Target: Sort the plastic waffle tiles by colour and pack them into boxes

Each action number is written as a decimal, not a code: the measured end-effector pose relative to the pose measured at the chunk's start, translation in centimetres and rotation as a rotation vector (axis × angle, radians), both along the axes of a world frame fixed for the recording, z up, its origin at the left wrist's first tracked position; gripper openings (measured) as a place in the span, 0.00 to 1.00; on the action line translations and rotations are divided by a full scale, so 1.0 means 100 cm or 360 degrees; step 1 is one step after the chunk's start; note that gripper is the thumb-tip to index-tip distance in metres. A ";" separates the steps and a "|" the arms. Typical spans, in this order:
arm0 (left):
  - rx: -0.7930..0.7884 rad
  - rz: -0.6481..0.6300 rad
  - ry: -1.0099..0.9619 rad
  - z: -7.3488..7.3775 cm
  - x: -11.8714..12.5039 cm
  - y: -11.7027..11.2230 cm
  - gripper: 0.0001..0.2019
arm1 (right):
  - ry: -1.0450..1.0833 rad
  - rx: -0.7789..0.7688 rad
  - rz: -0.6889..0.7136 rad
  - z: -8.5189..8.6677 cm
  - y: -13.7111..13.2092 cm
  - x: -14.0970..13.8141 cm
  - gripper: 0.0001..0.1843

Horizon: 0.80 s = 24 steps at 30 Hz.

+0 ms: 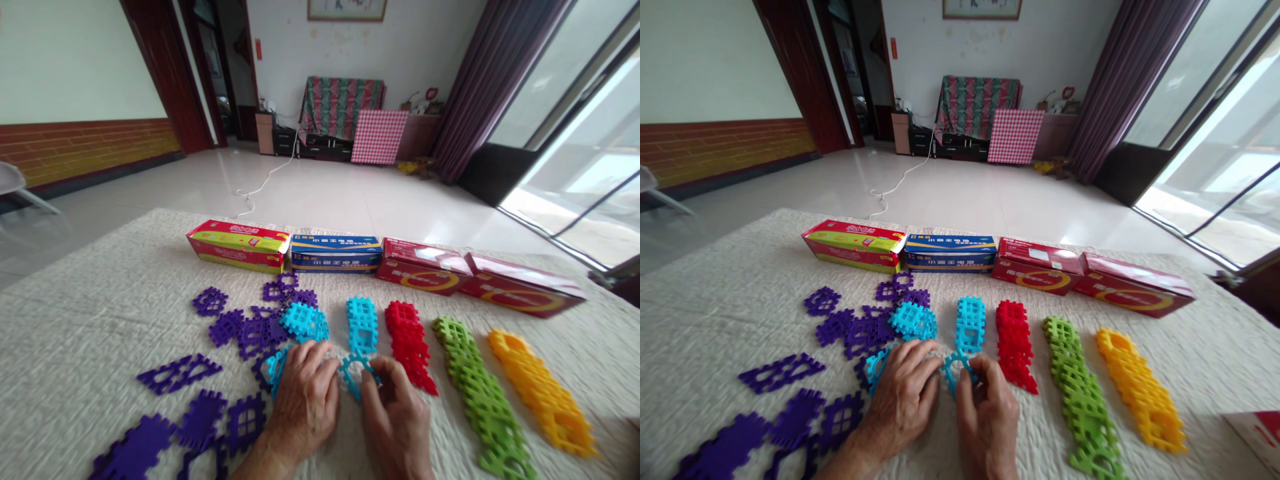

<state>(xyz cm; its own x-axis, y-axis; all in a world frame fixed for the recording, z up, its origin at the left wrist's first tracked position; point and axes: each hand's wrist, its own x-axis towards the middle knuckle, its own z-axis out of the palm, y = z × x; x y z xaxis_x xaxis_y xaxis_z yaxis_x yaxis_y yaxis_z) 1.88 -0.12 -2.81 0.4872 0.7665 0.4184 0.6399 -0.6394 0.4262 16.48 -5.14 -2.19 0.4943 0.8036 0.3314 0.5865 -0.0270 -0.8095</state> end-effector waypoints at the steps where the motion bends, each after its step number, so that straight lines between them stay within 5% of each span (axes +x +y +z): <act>1: 0.0010 -0.0003 -0.0031 0.000 0.000 0.000 0.12 | 0.0130 -0.0015 0.0010 0.000 0.000 0.000 0.13; 8: 0.0165 0.0012 -0.0181 0.002 0.002 0.002 0.11 | 0.0451 -0.0041 0.0105 -0.004 0.004 0.005 0.17; 17: 0.0225 0.0021 -0.0263 0.002 0.001 0.003 0.11 | -0.0241 0.0081 -0.0025 -0.004 0.000 0.000 0.15; 24: 0.0169 -0.0118 -0.0342 0.005 0.001 0.002 0.15 | -0.0630 0.0026 0.0181 -0.010 -0.002 0.003 0.10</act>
<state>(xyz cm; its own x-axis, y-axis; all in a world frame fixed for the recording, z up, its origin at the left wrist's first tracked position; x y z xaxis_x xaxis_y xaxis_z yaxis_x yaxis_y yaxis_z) 1.96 0.12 -2.31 0.4316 0.6783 0.5947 0.4915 -0.7296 0.4755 16.82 -5.38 -3.19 0.2341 0.8388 0.4915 0.8512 0.0674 -0.5204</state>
